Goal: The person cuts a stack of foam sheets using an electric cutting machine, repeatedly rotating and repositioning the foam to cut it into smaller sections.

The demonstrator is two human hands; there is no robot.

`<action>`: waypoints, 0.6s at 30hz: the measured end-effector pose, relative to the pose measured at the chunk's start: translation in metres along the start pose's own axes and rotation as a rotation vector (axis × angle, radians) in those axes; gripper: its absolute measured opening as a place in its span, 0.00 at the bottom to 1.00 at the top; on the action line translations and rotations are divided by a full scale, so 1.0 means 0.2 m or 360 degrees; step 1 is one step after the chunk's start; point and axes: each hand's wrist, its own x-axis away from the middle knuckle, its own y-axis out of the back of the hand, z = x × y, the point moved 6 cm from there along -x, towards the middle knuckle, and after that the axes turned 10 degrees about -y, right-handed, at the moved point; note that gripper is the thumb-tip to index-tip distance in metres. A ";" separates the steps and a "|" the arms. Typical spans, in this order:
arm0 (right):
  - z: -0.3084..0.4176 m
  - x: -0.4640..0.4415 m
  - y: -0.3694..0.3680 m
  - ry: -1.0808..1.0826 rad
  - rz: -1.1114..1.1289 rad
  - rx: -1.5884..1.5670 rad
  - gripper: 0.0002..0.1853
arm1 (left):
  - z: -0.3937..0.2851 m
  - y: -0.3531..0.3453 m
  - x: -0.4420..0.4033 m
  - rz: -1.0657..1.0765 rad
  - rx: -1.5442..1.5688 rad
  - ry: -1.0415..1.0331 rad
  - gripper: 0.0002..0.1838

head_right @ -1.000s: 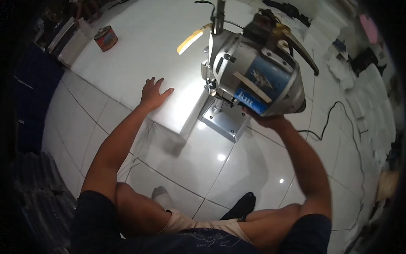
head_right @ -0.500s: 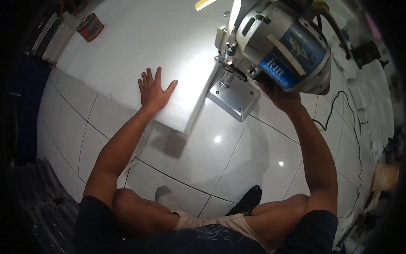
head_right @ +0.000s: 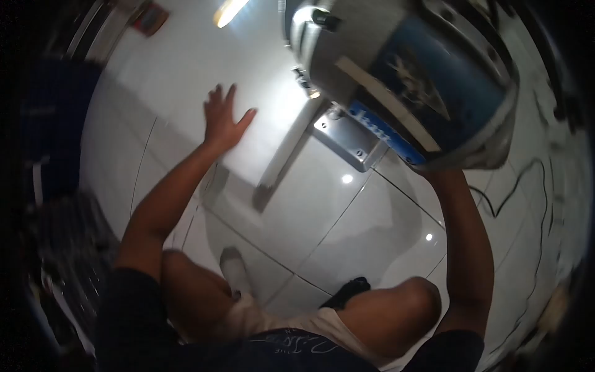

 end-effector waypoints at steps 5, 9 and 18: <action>0.00 -0.04 0.03 0.0298 -0.0213 0.0005 0.15 | -0.05 0.24 -0.06 0.0300 -0.0295 0.0166 0.50; -0.06 -0.05 -0.02 0.0323 -0.0105 0.0094 0.14 | -0.11 0.59 -0.04 0.0013 -0.0221 0.0065 0.45; 0.13 -0.12 0.03 0.0148 0.0330 -0.0297 0.14 | -0.15 0.33 0.23 -0.0187 0.0182 0.0453 0.47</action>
